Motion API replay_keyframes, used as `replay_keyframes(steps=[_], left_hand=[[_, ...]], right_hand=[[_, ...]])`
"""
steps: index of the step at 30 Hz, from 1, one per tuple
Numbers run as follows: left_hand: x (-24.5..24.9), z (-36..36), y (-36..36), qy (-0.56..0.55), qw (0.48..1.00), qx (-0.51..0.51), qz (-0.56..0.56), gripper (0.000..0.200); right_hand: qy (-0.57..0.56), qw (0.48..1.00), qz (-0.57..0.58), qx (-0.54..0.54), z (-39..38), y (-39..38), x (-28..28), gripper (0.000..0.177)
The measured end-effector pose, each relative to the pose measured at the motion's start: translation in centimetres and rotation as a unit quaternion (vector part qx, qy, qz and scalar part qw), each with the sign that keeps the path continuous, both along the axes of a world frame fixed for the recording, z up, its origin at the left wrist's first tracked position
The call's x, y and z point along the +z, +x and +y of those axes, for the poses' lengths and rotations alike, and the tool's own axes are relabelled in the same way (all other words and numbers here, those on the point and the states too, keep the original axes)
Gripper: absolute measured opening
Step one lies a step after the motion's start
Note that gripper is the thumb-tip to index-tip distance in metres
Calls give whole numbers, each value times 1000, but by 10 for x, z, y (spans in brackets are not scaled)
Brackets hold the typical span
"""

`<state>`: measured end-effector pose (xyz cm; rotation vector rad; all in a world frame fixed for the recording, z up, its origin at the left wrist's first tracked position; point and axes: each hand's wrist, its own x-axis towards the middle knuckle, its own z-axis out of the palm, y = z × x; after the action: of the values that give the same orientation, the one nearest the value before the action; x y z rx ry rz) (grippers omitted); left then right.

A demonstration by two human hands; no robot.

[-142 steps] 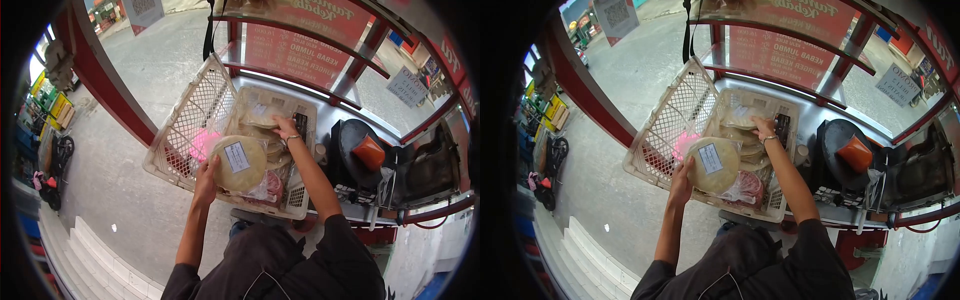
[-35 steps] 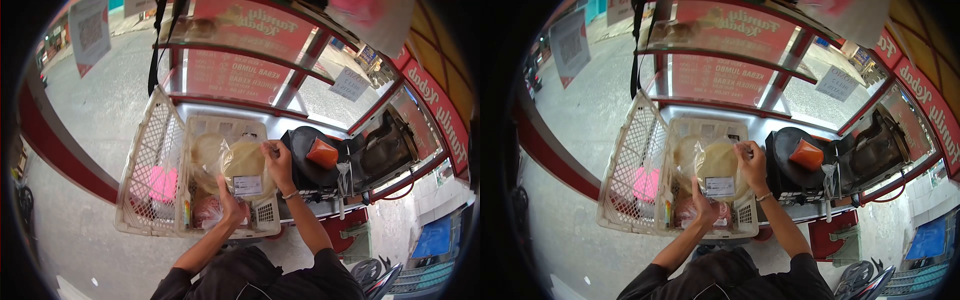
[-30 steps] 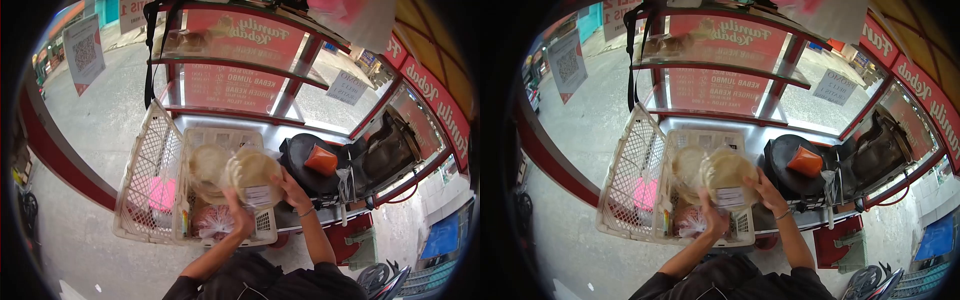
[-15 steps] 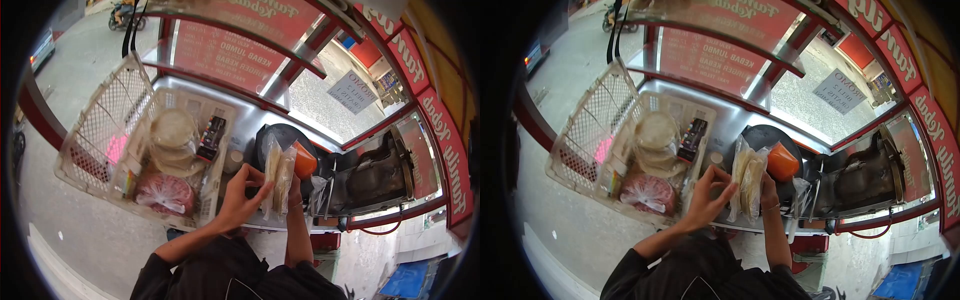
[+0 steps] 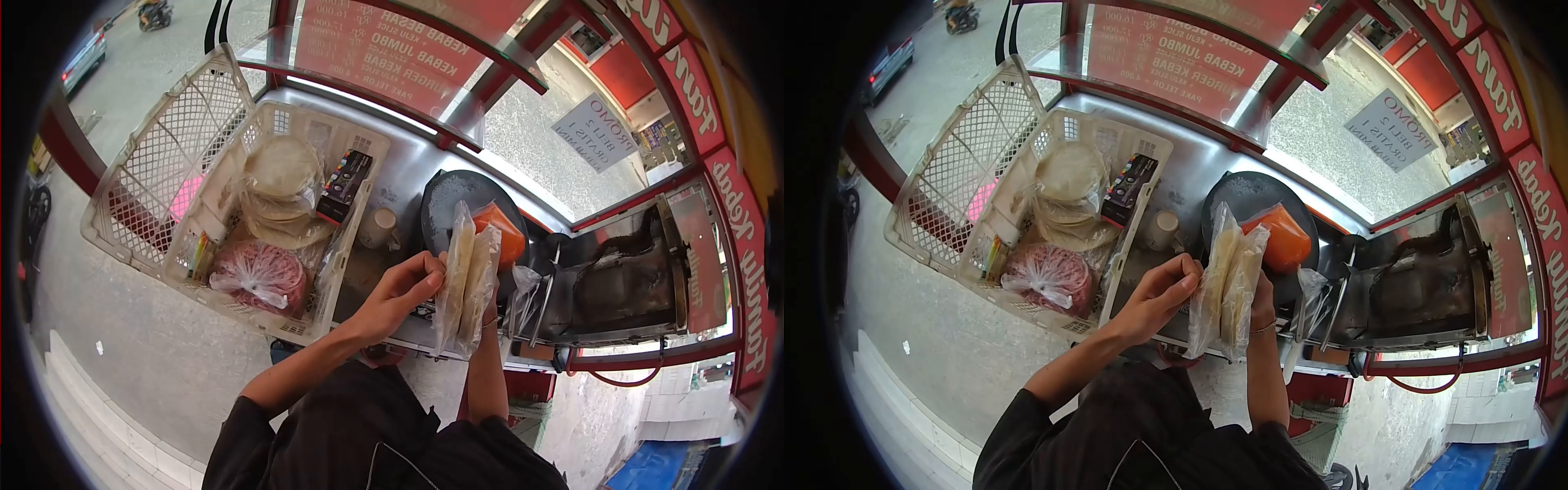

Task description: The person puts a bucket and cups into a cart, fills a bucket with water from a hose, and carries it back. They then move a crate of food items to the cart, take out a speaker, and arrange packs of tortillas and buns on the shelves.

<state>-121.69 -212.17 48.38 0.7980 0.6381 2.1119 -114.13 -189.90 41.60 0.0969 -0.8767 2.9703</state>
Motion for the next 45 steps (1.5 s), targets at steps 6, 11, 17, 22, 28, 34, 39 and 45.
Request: replay_keyframes(steps=[6,11,17,22,28,34,39,45], left_hand=[[9,-13,-13,-32,993,76,88,16],[26,-27,-23,-47,996,57,49,15],[-25,-85,-60,-129,973,182,56,14],[-97,-168,-112,-279,904,306,106,13],[-95,-246,-122,-262,908,326,14,13],[-79,-248,-172,-297,909,270,-108,36],[-101,-190,-244,-422,855,210,-215,57],[-178,-141,-290,-595,720,357,-19,44]], right_hand=[[160,966,-145,-146,-16,-3,74,45],[290,943,-99,-130,1,-28,103,49],[439,867,-33,-234,70,-99,219,48],[523,797,-96,-285,102,-228,335,44],[464,866,-13,-186,171,-321,311,45],[690,194,71,-694,15,-315,282,31],[826,536,144,-93,-177,-296,93,21],[905,416,78,-47,-197,-291,-19,22]])
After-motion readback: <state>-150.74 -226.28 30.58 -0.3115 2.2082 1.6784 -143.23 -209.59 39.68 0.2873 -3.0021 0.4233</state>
